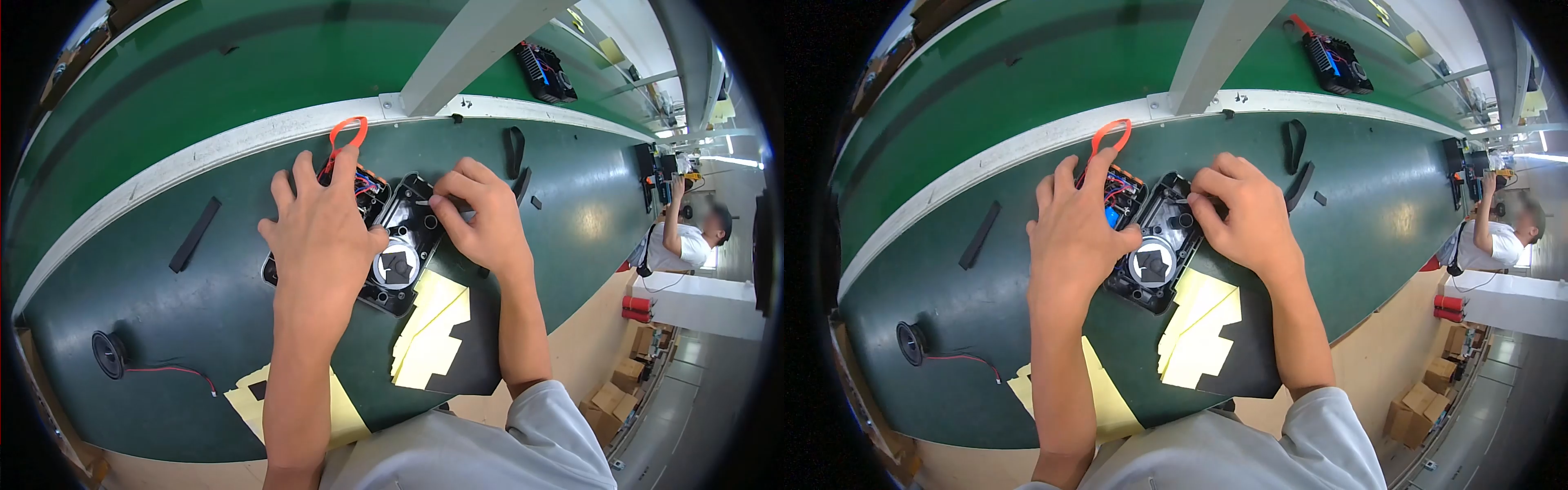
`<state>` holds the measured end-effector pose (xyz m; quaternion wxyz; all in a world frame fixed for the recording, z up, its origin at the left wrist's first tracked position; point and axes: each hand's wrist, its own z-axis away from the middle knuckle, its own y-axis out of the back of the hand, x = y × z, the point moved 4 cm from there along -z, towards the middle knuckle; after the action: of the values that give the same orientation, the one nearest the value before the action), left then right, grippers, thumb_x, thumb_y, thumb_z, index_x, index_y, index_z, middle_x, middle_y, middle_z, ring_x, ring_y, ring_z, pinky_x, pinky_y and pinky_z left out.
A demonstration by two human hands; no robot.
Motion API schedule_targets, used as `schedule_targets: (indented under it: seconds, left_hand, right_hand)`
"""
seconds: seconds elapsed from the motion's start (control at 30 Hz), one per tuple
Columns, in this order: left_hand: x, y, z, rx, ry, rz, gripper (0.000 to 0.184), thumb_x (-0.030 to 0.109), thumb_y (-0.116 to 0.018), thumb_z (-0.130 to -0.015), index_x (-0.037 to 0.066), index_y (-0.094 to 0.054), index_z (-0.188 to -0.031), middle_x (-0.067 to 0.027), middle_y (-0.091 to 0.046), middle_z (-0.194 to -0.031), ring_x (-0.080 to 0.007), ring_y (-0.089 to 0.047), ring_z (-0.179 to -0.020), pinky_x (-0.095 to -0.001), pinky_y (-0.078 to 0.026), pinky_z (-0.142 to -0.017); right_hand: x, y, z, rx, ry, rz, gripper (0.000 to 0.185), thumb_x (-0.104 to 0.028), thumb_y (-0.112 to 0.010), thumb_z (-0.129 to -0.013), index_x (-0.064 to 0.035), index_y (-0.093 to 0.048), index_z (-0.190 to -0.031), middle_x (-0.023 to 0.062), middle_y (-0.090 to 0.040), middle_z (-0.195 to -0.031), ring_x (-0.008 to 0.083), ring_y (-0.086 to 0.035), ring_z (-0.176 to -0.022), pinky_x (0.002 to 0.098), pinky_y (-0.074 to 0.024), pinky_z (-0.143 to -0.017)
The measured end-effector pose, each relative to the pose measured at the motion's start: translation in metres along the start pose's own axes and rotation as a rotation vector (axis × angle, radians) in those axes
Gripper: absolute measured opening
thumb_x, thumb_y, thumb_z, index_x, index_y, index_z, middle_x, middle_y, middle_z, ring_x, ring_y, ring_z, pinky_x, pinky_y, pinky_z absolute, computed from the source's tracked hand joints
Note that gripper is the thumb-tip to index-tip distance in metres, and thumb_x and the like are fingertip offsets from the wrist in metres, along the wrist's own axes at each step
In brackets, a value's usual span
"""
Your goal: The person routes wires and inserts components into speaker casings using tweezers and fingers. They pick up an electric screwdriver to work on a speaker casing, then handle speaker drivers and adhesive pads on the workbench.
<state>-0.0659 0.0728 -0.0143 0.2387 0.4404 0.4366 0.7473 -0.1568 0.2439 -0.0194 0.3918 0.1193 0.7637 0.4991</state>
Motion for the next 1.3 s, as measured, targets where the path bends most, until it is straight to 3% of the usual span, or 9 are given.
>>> schedule_targets:
  seconds: [0.2,0.43,0.63,0.83,1.03,1.13,1.23,1.3]
  left_hand:
    - [-0.001,-0.001,0.000,0.005,-0.008,-0.014,0.087,0.019,-0.081,-0.066,0.025,-0.044,-0.145,-0.0146,-0.042,-0.149,-0.0353,-0.039,-0.139,-0.0607,-0.043,-0.100]
    - [0.000,0.007,0.003,-0.051,-0.006,0.045,0.090,0.017,-0.082,-0.070,0.026,-0.040,-0.149,-0.0150,-0.036,-0.155,-0.0352,-0.036,-0.142,-0.0572,-0.040,-0.108]
    - [-0.001,0.005,0.000,-0.059,-0.018,0.033,0.092,0.018,-0.084,-0.070,0.025,-0.039,-0.149,-0.0150,-0.036,-0.155,-0.0349,-0.036,-0.142,-0.0538,-0.040,-0.109]
    - [-0.001,0.008,0.001,-0.060,-0.010,0.044,0.091,0.020,-0.085,-0.069,0.024,-0.041,-0.148,-0.0152,-0.037,-0.154,-0.0349,-0.036,-0.142,-0.0508,-0.042,-0.110]
    - [-0.002,0.008,0.000,-0.046,-0.016,0.065,0.090,0.018,-0.086,-0.069,0.024,-0.042,-0.147,-0.0154,-0.038,-0.153,-0.0349,-0.038,-0.141,-0.0478,-0.042,-0.110]
    - [-0.004,0.008,0.000,-0.039,-0.020,0.090,0.089,0.018,-0.085,-0.069,0.025,-0.043,-0.147,-0.0156,-0.038,-0.153,-0.0346,-0.038,-0.140,-0.0475,-0.042,-0.110]
    - [-0.004,0.009,0.000,-0.042,-0.014,0.092,0.088,0.018,-0.085,-0.070,0.025,-0.043,-0.147,-0.0156,-0.039,-0.153,-0.0346,-0.039,-0.140,-0.0470,-0.042,-0.110]
    - [-0.003,0.009,0.000,-0.049,-0.004,0.095,0.087,0.018,-0.084,-0.070,0.026,-0.044,-0.147,-0.0157,-0.039,-0.153,-0.0348,-0.039,-0.140,-0.0469,-0.042,-0.110]
  right_hand:
    - [-0.006,-0.004,-0.002,0.048,-0.066,-0.115,0.008,-0.008,-0.069,-0.082,-0.0044,-0.063,-0.087,0.0106,-0.057,-0.082,0.0300,-0.061,-0.070,0.0378,-0.0481,-0.065]
    - [-0.003,-0.004,-0.005,0.072,-0.104,-0.267,0.009,-0.006,-0.068,-0.082,-0.0035,-0.062,-0.089,0.0102,-0.059,-0.084,0.0284,-0.062,-0.075,0.0360,-0.0491,-0.067]
    - [0.005,-0.006,-0.004,0.032,-0.054,-0.209,0.012,-0.006,-0.069,-0.082,-0.0068,-0.067,-0.093,0.0095,-0.061,-0.089,0.0279,-0.063,-0.076,0.0361,-0.0497,-0.069]
    - [0.005,-0.003,0.001,0.145,0.159,-0.147,0.037,0.002,-0.071,-0.078,-0.0168,-0.074,-0.110,0.0069,-0.061,-0.095,0.0210,-0.060,-0.067,0.0334,-0.0504,-0.062]
    - [-0.004,0.005,0.004,0.098,0.129,-0.113,0.047,0.006,-0.070,-0.077,-0.0204,-0.072,-0.116,0.0065,-0.064,-0.104,0.0191,-0.061,-0.067,0.0321,-0.0525,-0.062]
    - [-0.003,0.014,0.010,0.047,0.127,-0.066,0.048,0.007,-0.067,-0.078,-0.0194,-0.071,-0.118,0.0074,-0.064,-0.105,0.0205,-0.062,-0.068,0.0335,-0.0532,-0.063]
    - [0.000,0.014,0.014,0.180,0.217,0.017,0.046,0.007,-0.066,-0.078,-0.0146,-0.071,-0.118,0.0084,-0.065,-0.101,0.0226,-0.063,-0.069,0.0349,-0.0537,-0.063]
    - [0.002,0.013,0.018,0.172,0.168,0.063,0.045,0.006,-0.066,-0.078,-0.0117,-0.070,-0.119,0.0087,-0.066,-0.097,0.0235,-0.064,-0.068,0.0355,-0.0539,-0.063]
